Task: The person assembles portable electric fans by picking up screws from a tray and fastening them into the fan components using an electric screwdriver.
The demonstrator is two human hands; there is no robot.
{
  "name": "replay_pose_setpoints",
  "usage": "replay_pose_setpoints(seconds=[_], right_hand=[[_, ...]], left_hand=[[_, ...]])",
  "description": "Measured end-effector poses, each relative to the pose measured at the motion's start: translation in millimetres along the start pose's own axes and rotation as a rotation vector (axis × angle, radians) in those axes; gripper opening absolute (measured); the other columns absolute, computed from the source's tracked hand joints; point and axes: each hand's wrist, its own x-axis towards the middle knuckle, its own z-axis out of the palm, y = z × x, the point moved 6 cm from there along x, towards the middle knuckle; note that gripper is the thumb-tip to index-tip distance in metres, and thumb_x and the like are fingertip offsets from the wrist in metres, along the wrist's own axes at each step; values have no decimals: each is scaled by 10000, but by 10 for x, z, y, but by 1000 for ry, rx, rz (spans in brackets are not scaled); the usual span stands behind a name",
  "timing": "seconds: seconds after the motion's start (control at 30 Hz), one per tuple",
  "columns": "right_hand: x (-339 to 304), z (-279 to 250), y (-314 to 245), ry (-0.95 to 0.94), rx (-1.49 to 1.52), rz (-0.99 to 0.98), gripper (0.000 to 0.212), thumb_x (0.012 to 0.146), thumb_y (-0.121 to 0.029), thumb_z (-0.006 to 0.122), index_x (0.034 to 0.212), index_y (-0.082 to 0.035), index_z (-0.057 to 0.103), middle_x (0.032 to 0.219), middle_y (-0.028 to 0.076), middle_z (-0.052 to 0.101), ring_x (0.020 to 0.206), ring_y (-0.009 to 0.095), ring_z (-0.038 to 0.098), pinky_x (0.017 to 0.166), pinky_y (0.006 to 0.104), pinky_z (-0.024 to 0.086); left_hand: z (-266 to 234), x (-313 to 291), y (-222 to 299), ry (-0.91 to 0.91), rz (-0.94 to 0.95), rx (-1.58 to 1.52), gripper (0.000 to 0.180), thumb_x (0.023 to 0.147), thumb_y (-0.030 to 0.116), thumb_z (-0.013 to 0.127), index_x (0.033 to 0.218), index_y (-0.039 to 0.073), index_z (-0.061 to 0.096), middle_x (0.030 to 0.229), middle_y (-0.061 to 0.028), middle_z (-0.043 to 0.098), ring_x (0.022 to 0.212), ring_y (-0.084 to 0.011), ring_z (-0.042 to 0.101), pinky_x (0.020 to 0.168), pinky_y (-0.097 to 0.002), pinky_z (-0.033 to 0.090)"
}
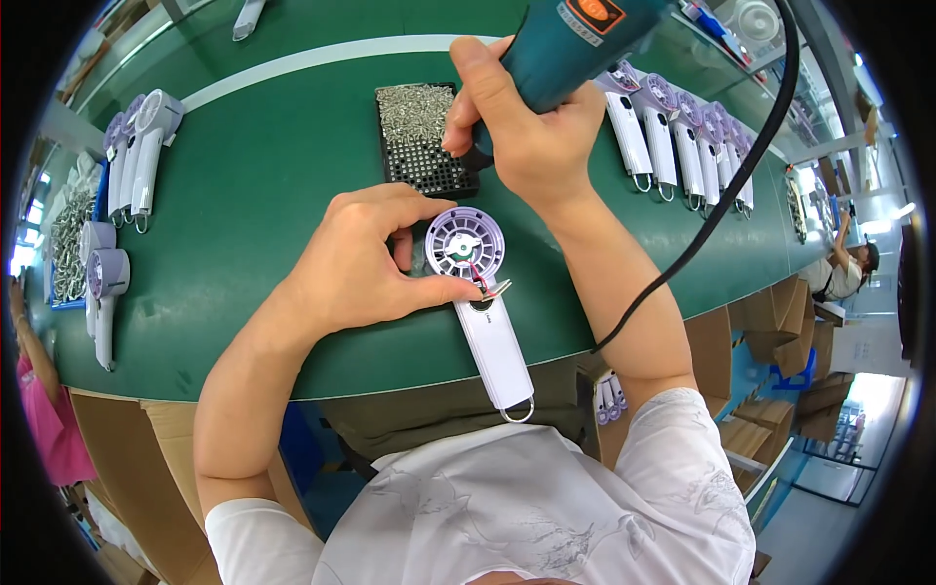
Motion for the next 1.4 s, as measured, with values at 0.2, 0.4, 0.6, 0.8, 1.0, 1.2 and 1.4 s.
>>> replay_pose_setpoints(seconds=[0.2,0.4,0.6,0.8,1.0,1.2,1.4], right_hand=[[-15,-42,-28,73,73,14,138,983,-94,690,917,20,650,614,58,638,492,149,630,456,292,508],[-2,-163,-414,341,189,43,295,991,-231,710,813,-13,621,589,55,585,414,159,571,397,282,452],[-115,-385,-667,-234,398,-79,441,1129,-370,342,1200,-49,636,737,27,534,515,156,509,431,308,425],[-185,-257,-712,-376,402,-50,432,1131,-351,333,1243,-34,603,735,29,537,506,155,538,434,309,467],[-214,-180,-634,-242,456,-26,347,1117,-277,403,1223,-2,587,695,42,543,487,172,556,426,325,474],[-258,-176,-635,-263,261,-32,255,1087,-196,463,1127,29,576,631,63,530,435,190,534,398,331,450],[-344,-6,-544,-308,190,22,146,1003,-113,615,979,11,541,615,77,535,445,189,547,388,299,436]], left_hand=[[4,9,11,-6,28,11,627,618,328,981,1084,-23,751,776,-60,647,578,-128,536,537,-271,449],[4,-14,-22,-4,34,3,619,616,288,993,1101,-7,747,823,-43,660,599,-110,528,538,-257,435],[10,-22,-35,2,7,-18,604,605,235,993,1105,3,747,833,-33,655,611,-105,523,544,-255,429],[19,-23,-34,-19,-19,-11,591,604,196,987,1113,13,747,838,-22,647,621,-98,519,541,-253,418],[16,-7,-24,7,-37,-41,581,607,287,975,1061,-3,761,755,-70,635,578,-152,540,548,-295,460],[19,-10,-49,-8,-12,-18,606,589,194,996,1106,7,743,828,-22,641,624,-99,523,542,-254,420],[-17,15,-10,-18,-66,-64,609,609,312,974,1066,-25,752,777,-98,653,628,-186,587,597,-313,506]])
